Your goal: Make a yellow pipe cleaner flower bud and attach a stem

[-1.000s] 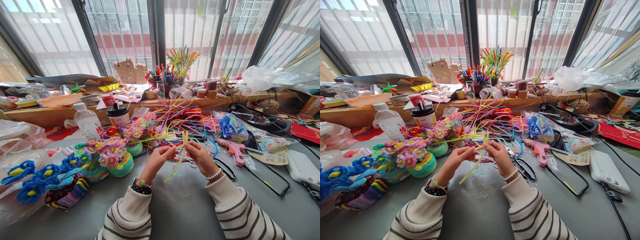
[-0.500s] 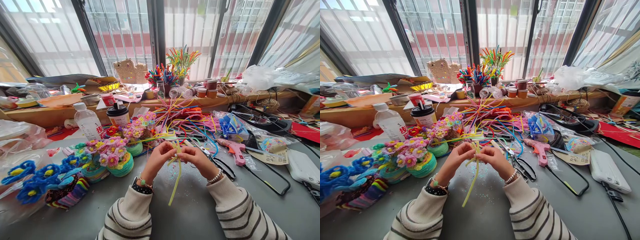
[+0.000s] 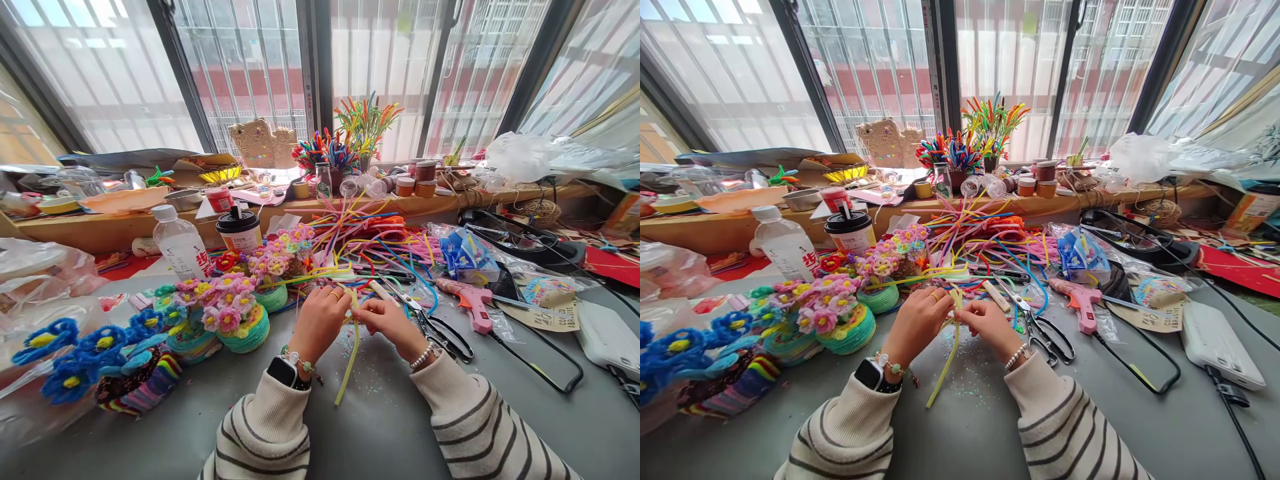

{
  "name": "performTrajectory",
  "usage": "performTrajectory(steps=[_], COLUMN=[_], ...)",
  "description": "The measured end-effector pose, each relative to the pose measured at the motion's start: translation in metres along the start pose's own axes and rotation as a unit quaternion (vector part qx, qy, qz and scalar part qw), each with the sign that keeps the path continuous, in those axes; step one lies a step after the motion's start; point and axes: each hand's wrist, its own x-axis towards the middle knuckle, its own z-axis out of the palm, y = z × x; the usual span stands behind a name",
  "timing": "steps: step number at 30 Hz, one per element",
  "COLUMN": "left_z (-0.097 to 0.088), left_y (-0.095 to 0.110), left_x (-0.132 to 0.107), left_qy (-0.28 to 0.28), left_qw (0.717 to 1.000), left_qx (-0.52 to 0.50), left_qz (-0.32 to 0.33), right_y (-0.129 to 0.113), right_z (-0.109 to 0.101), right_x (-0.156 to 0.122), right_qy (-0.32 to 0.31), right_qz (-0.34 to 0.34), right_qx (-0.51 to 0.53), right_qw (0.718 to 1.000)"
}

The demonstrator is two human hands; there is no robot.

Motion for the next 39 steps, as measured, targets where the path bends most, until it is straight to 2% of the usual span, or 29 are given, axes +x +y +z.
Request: performTrajectory(steps=[14, 20, 27, 35, 39], left_z=[0.009, 0.013, 0.016, 0.015, 0.015], left_y=[0.001, 0.008, 0.01, 0.007, 0.006], left_x=[0.0, 0.005, 0.008, 0.006, 0.006], left_qy=[0.019, -0.005, -0.035, -0.026, -0.017], left_qw=[1.0, 0.999, 0.995, 0.996, 0.996], left_qx=[0.008, 0.023, 0.042, 0.043, 0.044], left_qz=[-0.013, 0.023, 0.086, 0.077, 0.07], right_y=[0.008, 0.007, 0.013, 0.012, 0.01], right_z=[0.0, 0.0, 0.002, 0.0, 0.0], right_x=[0.004, 0.003, 0.007, 0.006, 0.005], right_qy=[0.014, 0.038, 0.048, 0.05, 0.054], right_qz=[0.005, 0.02, 0.004, -0.049, -0.052], right_qx=[0.004, 0.002, -0.071, -0.173, -0.167], right_qw=[1.0, 0.999, 0.996, 0.982, 0.983])
